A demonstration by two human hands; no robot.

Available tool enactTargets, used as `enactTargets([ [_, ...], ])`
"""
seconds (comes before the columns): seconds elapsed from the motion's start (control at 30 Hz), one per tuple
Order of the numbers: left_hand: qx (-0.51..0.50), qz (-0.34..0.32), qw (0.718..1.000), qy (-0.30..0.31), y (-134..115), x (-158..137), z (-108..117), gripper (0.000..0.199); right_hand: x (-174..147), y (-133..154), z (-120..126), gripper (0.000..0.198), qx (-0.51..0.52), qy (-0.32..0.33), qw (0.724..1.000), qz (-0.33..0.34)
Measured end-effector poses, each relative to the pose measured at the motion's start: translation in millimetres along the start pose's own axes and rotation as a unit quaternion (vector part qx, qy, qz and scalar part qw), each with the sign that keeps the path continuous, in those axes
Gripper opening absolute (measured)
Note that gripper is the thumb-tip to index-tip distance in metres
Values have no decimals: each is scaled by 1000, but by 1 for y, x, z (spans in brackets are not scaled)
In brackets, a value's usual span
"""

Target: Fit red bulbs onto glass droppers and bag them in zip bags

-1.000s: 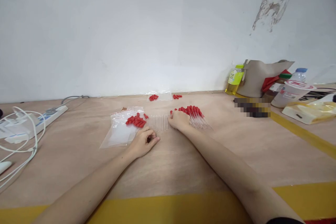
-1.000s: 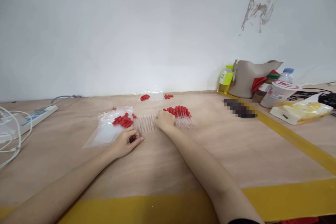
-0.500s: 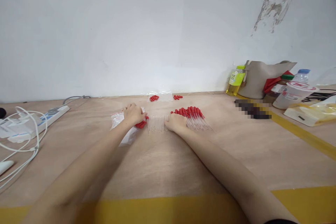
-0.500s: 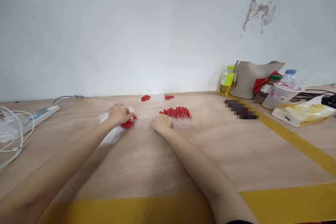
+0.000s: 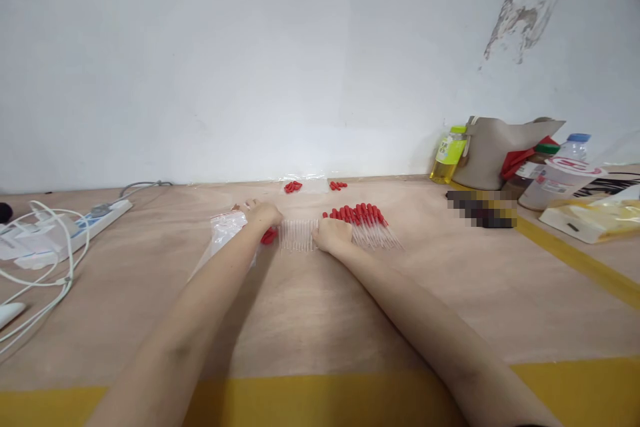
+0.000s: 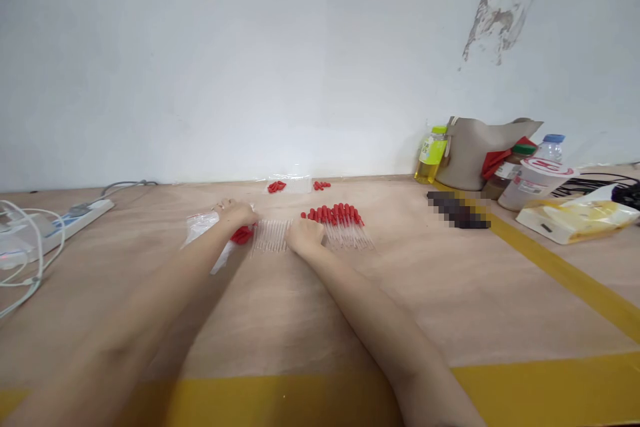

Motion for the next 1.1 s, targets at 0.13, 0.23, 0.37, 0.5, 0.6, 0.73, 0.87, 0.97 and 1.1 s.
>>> enactTargets([
  [0.13,-44,-67,995,-59,-11,-18,32,28,3,-1,9,32,17,7,1000,-13],
  [0.23,-99,-157,980,-69,-16,-50,45,26,6,-11,28,36,42,-1,999,-12],
  [0.37,-256,-294,920,-36,-15,-103,39,18,-4,-36,52,33,100,-15,995,25],
  [0.5,-343,-327,878,-60,-11,-138,30,20,-33,-59,50,29,217,-27,967,132],
  [0.6,-361,-337,867,-67,-14,-149,28,20,-55,-68,38,30,233,-49,951,198],
  [0.73,-355,-331,870,-89,-17,-152,31,17,-70,-65,29,25,248,-80,927,271],
  [0.87,-336,-326,879,-91,-16,-152,32,14,-74,-58,28,25,228,-94,920,305],
  [0.97,-338,-330,877,-84,-16,-153,31,15,-75,-56,28,23,214,-94,921,313],
  [1.1,-350,-347,866,-82,-18,-154,31,16,-75,-55,28,24,233,-83,917,313],
])
Point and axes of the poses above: each hand's wrist, its own x-axis towards the middle knuckle, its own z-axis out of the back of the hand, y = z × x, the point moved 4 cm from there along x, towards the middle knuckle, and after that the axes turned 11 degrees about -y, right-handed, at the moved point
